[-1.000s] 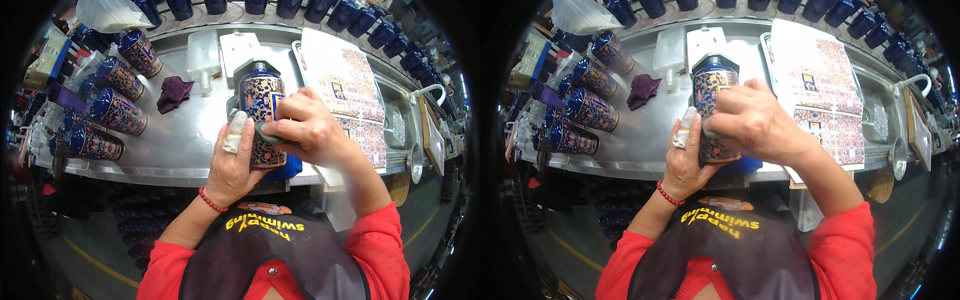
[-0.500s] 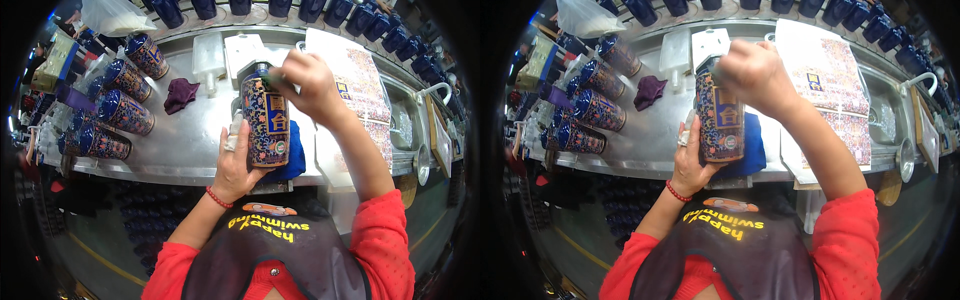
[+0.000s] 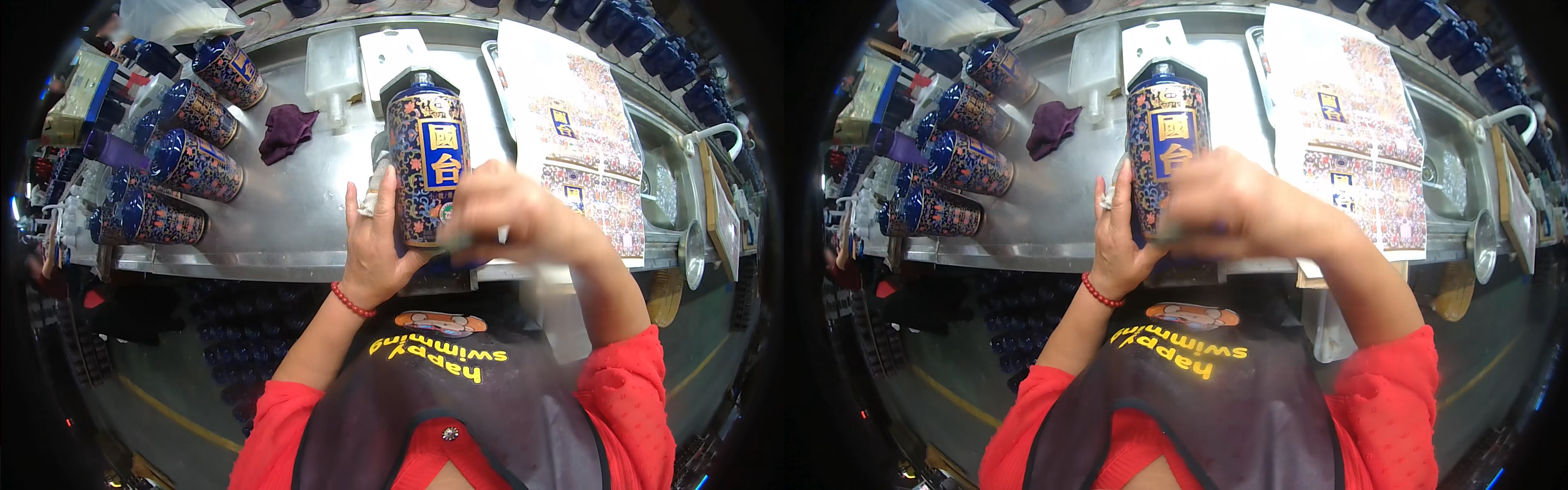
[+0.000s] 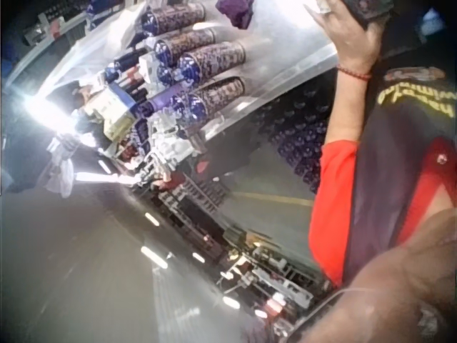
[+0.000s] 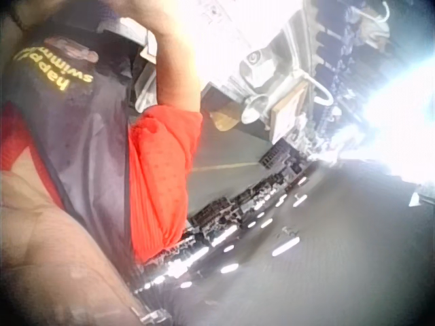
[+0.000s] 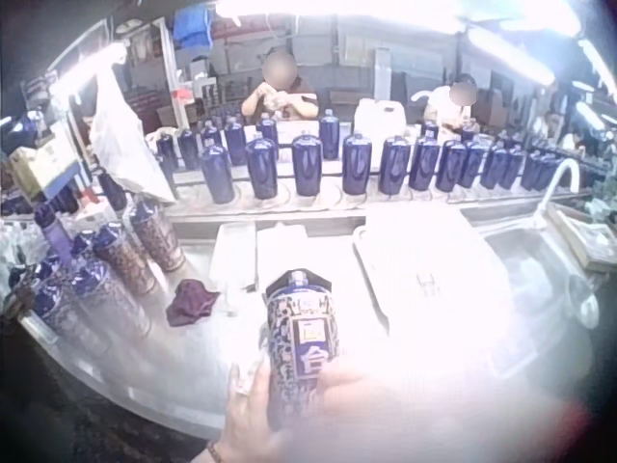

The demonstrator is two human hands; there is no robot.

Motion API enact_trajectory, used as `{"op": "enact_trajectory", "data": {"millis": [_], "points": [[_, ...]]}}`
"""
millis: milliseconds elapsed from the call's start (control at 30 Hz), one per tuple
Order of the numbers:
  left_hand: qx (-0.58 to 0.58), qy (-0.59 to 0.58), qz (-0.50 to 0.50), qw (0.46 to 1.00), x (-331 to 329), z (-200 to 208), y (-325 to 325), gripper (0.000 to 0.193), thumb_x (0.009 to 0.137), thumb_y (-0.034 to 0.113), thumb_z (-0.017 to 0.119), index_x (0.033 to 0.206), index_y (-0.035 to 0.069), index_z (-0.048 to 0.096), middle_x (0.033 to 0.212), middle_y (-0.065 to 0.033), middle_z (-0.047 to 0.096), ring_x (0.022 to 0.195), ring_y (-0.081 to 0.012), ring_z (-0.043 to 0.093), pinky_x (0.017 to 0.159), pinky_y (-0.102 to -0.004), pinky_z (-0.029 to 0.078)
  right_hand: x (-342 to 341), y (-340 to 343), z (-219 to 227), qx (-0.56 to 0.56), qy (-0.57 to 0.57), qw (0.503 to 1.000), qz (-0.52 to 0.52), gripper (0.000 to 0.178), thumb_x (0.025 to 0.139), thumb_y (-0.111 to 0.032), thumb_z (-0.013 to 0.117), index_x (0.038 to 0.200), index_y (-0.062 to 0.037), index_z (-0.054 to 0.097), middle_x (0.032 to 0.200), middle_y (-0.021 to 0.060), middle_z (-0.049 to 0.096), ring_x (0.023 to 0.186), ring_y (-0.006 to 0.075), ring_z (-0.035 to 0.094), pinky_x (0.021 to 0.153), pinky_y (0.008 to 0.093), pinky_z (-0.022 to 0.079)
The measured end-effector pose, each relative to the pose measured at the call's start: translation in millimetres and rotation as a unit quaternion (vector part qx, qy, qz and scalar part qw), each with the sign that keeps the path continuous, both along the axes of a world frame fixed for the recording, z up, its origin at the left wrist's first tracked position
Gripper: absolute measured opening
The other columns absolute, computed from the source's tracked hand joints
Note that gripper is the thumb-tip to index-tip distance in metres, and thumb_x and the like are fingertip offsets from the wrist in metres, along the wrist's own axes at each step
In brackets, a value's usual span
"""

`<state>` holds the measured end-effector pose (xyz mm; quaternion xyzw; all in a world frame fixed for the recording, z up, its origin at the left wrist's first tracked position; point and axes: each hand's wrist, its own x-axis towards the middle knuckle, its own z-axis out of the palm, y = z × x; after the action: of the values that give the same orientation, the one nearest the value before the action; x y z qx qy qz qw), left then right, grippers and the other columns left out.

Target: The person applies a decorative sticker to a blue ceramic jar, smoothing it with a green tool and pressing edges by hand. They then apply a second sticker to the opposite side, smoothing and pressing it into place.

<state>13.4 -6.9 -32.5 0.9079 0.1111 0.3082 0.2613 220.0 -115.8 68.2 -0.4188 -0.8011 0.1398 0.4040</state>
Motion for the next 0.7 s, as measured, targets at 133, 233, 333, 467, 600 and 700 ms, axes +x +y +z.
{"op": "enact_trajectory", "data": {"millis": [133, 233, 333, 467, 600, 700], "points": [[0.027, 0.002, 0.016, 1.000, -0.2, 2.3, 1.8, 0.108, 0.084, 0.058, 0.072, 0.155, -0.007, 0.023, 0.142, -0.0261, 0.054, 0.132, -0.0396, 0.054, 0.117, -0.0679, 0.009, -0.2, -5.2, -4.3, 0.100, -0.137, 0.942, -0.288, 0.030, 0.072, -0.004, 0.083, 0.101, -0.0094, 0.075, 0.084, 0.0053, 0.061, 0.080, 0.0245, 0.061, 0.072, 0.0367, 0.049], [0.048, 0.000, 0.024, 0.999, 0.1, 4.9, 2.9, 0.107, 0.082, 0.060, 0.074, 0.153, -0.007, 0.030, 0.141, -0.0261, 0.054, 0.131, -0.0397, 0.053, 0.117, -0.0677, 0.012, -9.0, -27.6, -13.1, -0.005, -0.063, 0.998, -0.028, 0.028, 0.071, -0.009, 0.081, 0.096, -0.0103, 0.071, 0.088, 0.0066, 0.062, 0.082, 0.0272, 0.062, 0.076, 0.0386, 0.048], [0.029, 0.006, 0.025, 0.999, 0.8, 8.5, 1.2, 0.108, 0.077, 0.059, 0.078, 0.153, -0.005, 0.034, 0.141, -0.0255, 0.055, 0.133, -0.0395, 0.052, 0.117, -0.0681, 0.012, -13.1, -43.0, -26.2, 0.021, -0.021, 0.968, -0.247, 0.031, 0.070, -0.008, 0.081, 0.100, -0.0110, 0.072, 0.087, 0.0043, 0.061, 0.079, 0.0257, 0.060, 0.073, 0.0371, 0.047], [0.002, -0.005, -0.008, 1.000, -2.0, 12.1, 5.7, 0.111, 0.076, 0.055, 0.081, 0.155, -0.004, 0.030, 0.144, -0.0273, 0.051, 0.136, -0.0417, 0.048, 0.119, -0.0585, 0.019, -27.3, -55.3, -34.0, 0.021, -0.093, 0.987, -0.130, 0.030, 0.071, -0.005, 0.080, 0.099, -0.0113, 0.073, 0.081, 0.0030, 0.056, 0.075, 0.0238, 0.057, 0.068, 0.0374, 0.046], [-0.267, -0.052, -0.133, 0.953, -5.8, 7.7, 12.7, 0.096, 0.096, 0.059, 0.059, 0.158, -0.004, 0.022, 0.152, -0.0275, 0.042, 0.145, -0.0387, 0.038, 0.120, -0.0435, 0.027, -25.6, -58.1, -32.5, 0.026, 0.029, 0.981, -0.188, 0.037, 0.068, -0.002, 0.082, 0.103, -0.0110, 0.074, 0.085, 0.0052, 0.059, 0.075, 0.0231, 0.060, 0.067, 0.0356, 0.048], [-0.299, -0.054, -0.098, 0.948, -0.8, -0.3, 10.7, 0.090, 0.100, 0.059, 0.052, 0.159, -0.002, 0.021, 0.154, -0.0269, 0.040, 0.144, -0.0383, 0.039, 0.119, -0.0442, 0.027, -26.6, -56.4, -38.0, 0.068, -0.055, 0.965, -0.249, 0.040, 0.065, -0.001, 0.079, 0.104, -0.0094, 0.074, 0.086, 0.0049, 0.059, 0.077, 0.0240, 0.059, 0.068, 0.0363, 0.046]]}}
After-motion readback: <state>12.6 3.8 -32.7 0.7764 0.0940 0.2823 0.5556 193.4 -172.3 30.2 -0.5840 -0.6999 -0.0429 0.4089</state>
